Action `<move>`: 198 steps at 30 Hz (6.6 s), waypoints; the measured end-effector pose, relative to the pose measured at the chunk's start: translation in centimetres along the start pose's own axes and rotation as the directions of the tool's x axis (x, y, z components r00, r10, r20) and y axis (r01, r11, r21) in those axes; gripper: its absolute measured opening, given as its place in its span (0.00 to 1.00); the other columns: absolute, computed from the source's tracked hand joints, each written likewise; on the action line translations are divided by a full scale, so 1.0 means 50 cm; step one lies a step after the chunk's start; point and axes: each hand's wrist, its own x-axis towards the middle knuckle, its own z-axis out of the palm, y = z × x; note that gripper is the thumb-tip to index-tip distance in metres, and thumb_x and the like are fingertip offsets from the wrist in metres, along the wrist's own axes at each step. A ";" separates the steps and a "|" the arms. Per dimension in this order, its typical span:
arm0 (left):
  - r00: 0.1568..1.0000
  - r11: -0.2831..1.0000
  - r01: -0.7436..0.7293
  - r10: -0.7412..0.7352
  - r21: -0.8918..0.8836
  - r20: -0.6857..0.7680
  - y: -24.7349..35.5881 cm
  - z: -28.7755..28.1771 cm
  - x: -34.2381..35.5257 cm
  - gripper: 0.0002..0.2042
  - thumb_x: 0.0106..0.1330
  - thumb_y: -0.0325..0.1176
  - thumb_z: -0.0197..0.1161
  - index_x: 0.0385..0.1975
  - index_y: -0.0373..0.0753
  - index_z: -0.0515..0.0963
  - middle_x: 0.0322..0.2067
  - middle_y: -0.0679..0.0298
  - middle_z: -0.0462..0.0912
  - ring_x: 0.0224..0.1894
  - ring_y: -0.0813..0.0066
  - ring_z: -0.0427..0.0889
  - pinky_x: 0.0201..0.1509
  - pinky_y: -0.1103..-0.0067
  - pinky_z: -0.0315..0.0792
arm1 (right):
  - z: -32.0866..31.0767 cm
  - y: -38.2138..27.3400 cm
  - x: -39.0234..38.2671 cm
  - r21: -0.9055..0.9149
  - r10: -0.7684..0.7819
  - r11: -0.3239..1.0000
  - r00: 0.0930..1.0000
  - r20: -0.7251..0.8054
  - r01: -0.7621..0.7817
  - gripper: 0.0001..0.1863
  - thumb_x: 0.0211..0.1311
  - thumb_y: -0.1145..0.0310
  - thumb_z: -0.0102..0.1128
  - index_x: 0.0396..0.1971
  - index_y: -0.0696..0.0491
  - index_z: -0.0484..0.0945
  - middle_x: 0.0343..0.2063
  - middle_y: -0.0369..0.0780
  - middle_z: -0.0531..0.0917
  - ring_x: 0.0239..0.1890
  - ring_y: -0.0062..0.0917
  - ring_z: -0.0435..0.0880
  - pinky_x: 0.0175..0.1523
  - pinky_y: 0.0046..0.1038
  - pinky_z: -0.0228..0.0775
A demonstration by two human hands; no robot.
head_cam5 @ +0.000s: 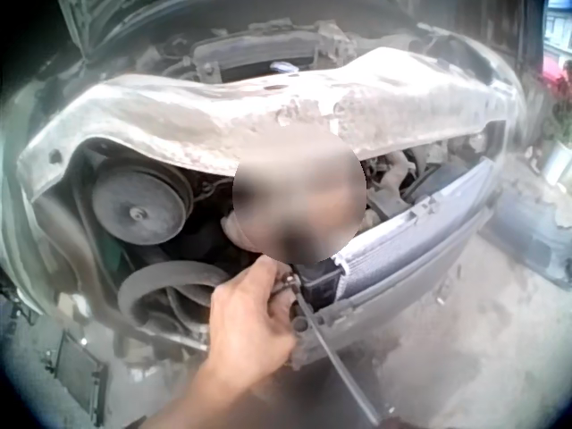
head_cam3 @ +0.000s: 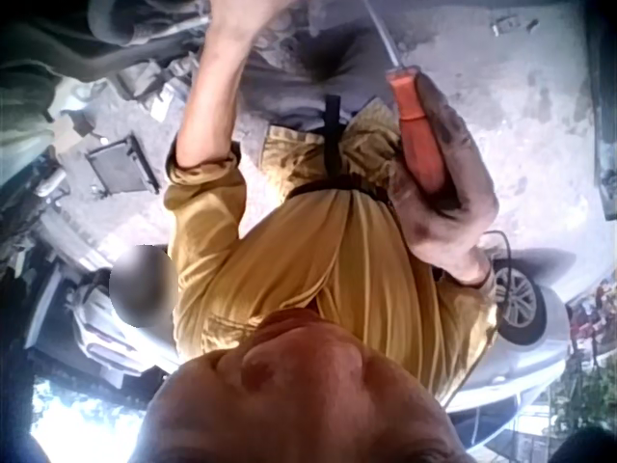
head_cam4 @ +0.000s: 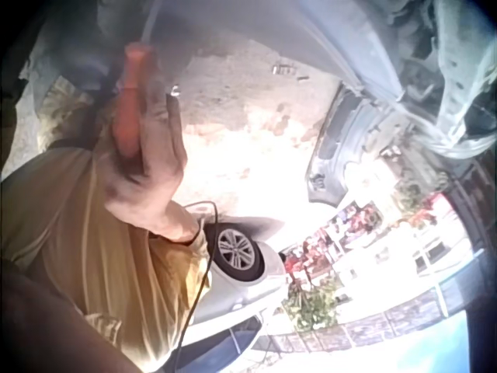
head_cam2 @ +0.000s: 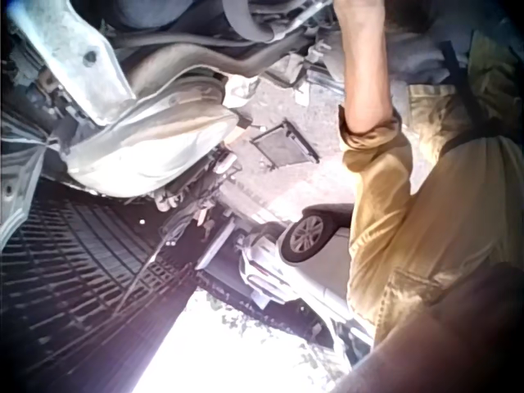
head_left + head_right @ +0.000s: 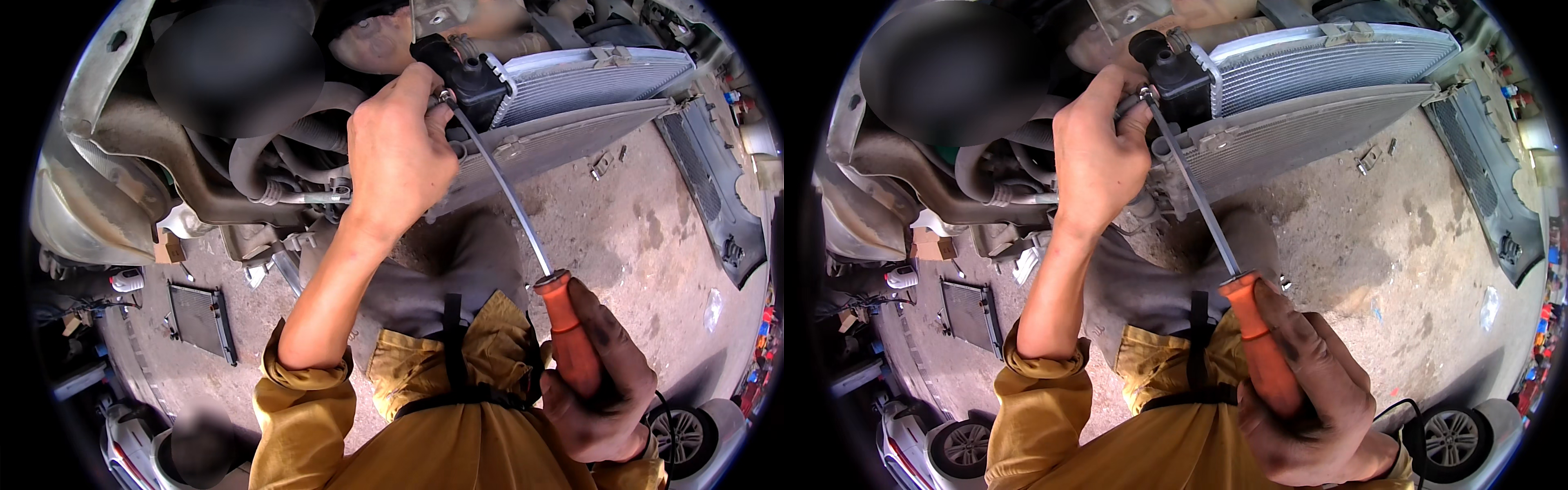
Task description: The person works on the front of a car with the hood open, using a screwdriver and pliers to adjust a hose clamp on the radiator. The person repeatedly tightens and loosens the clamp while manipulating the hose connection.
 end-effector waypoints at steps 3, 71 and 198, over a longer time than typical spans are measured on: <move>1.000 1.000 -0.026 0.026 0.000 -0.006 -0.006 0.000 0.000 0.09 0.55 0.17 0.64 0.34 0.32 0.75 0.32 0.47 0.83 0.37 0.42 0.82 0.39 0.58 0.74 | 0.008 0.002 -0.005 0.119 0.061 0.991 0.998 -0.010 -0.059 0.39 0.49 0.77 0.64 0.65 0.72 0.65 0.60 0.55 0.77 0.62 0.36 0.77 0.66 0.30 0.64; 0.984 0.994 0.041 -0.057 0.099 0.168 0.007 -0.017 0.010 0.06 0.63 0.23 0.62 0.27 0.28 0.75 0.25 0.41 0.80 0.32 0.37 0.81 0.37 0.55 0.72 | -0.006 -0.019 0.007 0.256 0.318 0.909 0.944 0.084 -0.329 0.39 0.50 0.83 0.60 0.67 0.68 0.64 0.55 0.47 0.79 0.40 0.19 0.80 0.46 0.22 0.74; 0.976 0.991 0.123 -0.130 0.054 0.172 0.005 -0.031 -0.001 0.04 0.62 0.24 0.62 0.32 0.28 0.79 0.25 0.40 0.80 0.35 0.36 0.80 0.39 0.56 0.73 | 0.031 -0.044 -0.001 0.803 0.590 0.445 0.804 0.070 -0.397 0.49 0.45 0.74 0.71 0.70 0.67 0.57 0.26 0.42 0.77 0.18 0.16 0.69 0.22 0.17 0.58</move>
